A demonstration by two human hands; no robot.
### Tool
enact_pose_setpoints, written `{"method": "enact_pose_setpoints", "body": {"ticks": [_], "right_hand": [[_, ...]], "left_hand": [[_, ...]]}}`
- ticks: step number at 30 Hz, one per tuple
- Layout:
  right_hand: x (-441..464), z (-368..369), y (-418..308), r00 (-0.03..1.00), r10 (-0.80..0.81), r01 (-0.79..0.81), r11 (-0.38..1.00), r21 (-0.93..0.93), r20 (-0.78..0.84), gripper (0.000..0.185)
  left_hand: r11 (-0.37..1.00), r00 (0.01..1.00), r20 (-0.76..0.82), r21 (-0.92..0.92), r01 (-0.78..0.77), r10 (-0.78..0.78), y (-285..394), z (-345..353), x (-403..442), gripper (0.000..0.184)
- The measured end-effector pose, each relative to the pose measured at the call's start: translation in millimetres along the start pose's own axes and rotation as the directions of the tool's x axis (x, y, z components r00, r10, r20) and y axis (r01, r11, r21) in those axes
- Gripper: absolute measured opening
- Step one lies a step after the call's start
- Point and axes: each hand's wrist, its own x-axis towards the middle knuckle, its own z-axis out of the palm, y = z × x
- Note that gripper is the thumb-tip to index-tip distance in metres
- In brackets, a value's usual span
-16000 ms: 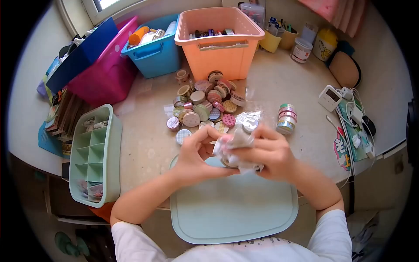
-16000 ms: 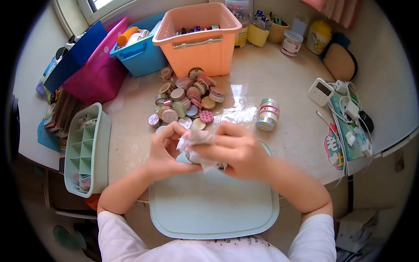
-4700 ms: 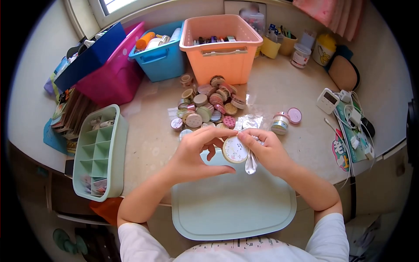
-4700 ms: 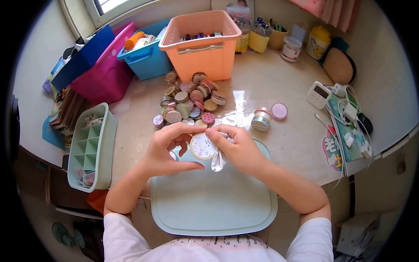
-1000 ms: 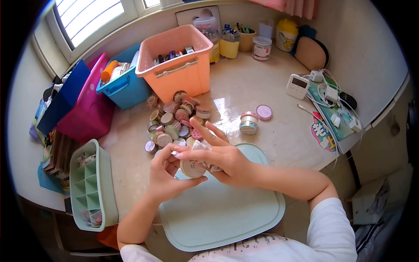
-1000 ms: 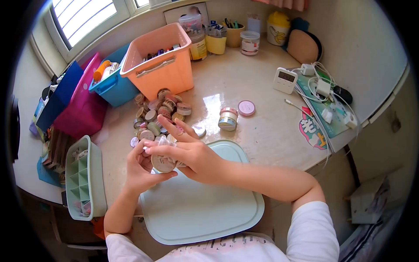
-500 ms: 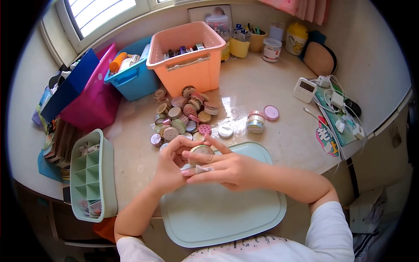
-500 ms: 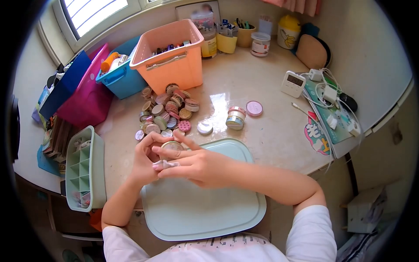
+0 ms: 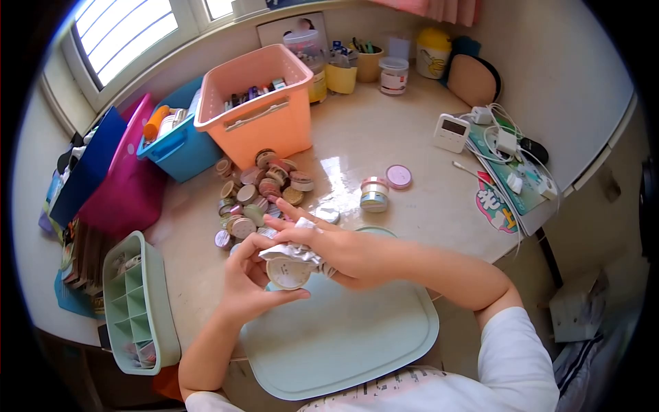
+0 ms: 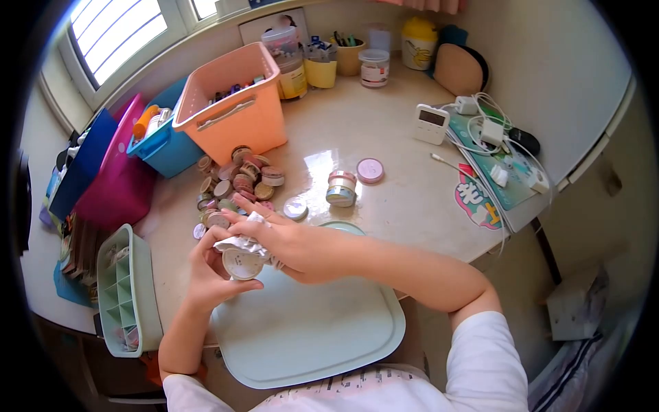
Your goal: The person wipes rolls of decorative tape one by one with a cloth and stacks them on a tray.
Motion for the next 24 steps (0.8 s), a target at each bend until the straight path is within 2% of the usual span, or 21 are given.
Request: {"method": "enact_pose_setpoints", "body": {"ticks": [1, 3, 4, 5, 7, 8, 9, 11, 12, 13, 14, 15, 16, 17, 19, 21, 22, 23, 24], "right_hand": [[1, 0, 1, 1.000, -0.013, 0.013, 1.000, 0.009, 0.009, 0.083], [2, -3, 1, 1.000, 0.030, -0.030, 0.996, -0.089, 0.007, 0.083], [2, -3, 2, 0.998, -0.061, 0.054, 0.981, -0.185, -0.035, 0.081], [1, -1, 1, 0.997, -0.066, 0.060, 0.982, -0.180, -0.026, 0.081], [-1, 4, -7, 0.981, -0.192, 0.165, 0.856, -0.489, -0.004, 0.069], [-1, 2, -12, 0.978, -0.200, 0.194, 0.798, -0.571, 0.052, 0.068], [-1, -1, -14, 0.977, -0.207, 0.202, 0.800, -0.565, 0.056, 0.068], [-1, -9, -15, 0.982, -0.174, 0.180, 0.728, -0.662, 0.076, 0.070], [1, -9, -11, 0.986, -0.166, 0.120, 0.697, -0.707, 0.005, 0.072], [3, -6, -12, 0.986, -0.167, 0.124, 0.699, -0.705, 0.008, 0.072], [4, 0, -13, 0.987, -0.138, 0.045, 0.737, -0.674, -0.085, 0.072], [3, 4, -14, 0.979, -0.103, -0.034, 0.771, -0.636, -0.176, 0.073], [2, 6, -14, 0.980, -0.103, -0.032, 0.771, -0.636, -0.173, 0.073], [0, 8, -15, 0.982, -0.118, 0.002, 0.789, -0.615, -0.149, 0.072], [-2, 9, -15, 0.982, -0.157, 0.071, 0.820, -0.568, -0.104, 0.074], [1, 3, -11, 0.965, -0.215, 0.114, 0.861, -0.496, -0.152, 0.068], [1, 4, -5, 0.923, -0.318, 0.173, 0.848, -0.501, -0.218, 0.060], [1, 5, -2, 0.866, -0.412, 0.228, 0.829, -0.510, -0.282, 0.052], [1, 9, -9, 0.871, -0.411, 0.222, 0.820, -0.528, -0.271, 0.041]], "left_hand": [[1.000, 1.000, 0.021, -0.015, -0.008, 0.008, 2, 0, 1, 0.068], [1.000, 1.000, -0.013, -0.021, -0.004, 0.003, 9, 2, 2, 0.067], [1.000, 1.000, 0.002, -0.003, 0.010, -0.010, 10, 1, 1, 0.066], [1.000, 1.000, 0.017, 0.015, 0.023, -0.023, 11, 1, 1, 0.066], [1.000, 1.000, 0.009, -0.011, 0.000, 0.000, 4, 0, 0, 0.066], [0.998, 0.999, -0.016, -0.053, -0.028, 0.028, 1, -1, 0, 0.066], [0.994, 0.998, -0.038, -0.092, -0.058, 0.055, 1, -2, 0, 0.066], [0.998, 0.998, -0.055, -0.055, -0.038, 0.035, 8, -1, 1, 0.066], [0.999, 1.000, -0.023, -0.039, -0.013, 0.012, 10, -1, 0, 0.066], [1.000, 1.000, 0.009, -0.024, 0.014, -0.013, 11, 1, 0, 0.066], [0.998, 0.999, 0.010, -0.043, 0.043, -0.043, 14, 5, 0, 0.063], [0.998, 0.999, 0.007, -0.046, 0.044, -0.043, 12, 4, 0, 0.063], [1.000, 0.999, 0.032, -0.010, 0.003, -0.003, 8, 2, 1, 0.063], [0.999, 0.998, 0.059, 0.027, -0.038, 0.036, 6, 1, 1, 0.063], [0.999, 0.999, 0.038, 0.051, -0.008, 0.006, 10, 1, -1, 0.064], [0.999, 0.999, -0.012, 0.023, 0.032, -0.032, 9, 2, 2, 0.066], [0.999, 0.999, -0.017, 0.023, 0.029, -0.028, 10, 2, 2, 0.066], [0.988, 0.999, 0.007, 0.153, -0.033, 0.032, 10, 3, 3, 0.065], [0.956, 0.995, 0.042, 0.279, -0.095, 0.087, 10, 3, 3, 0.065]]}}
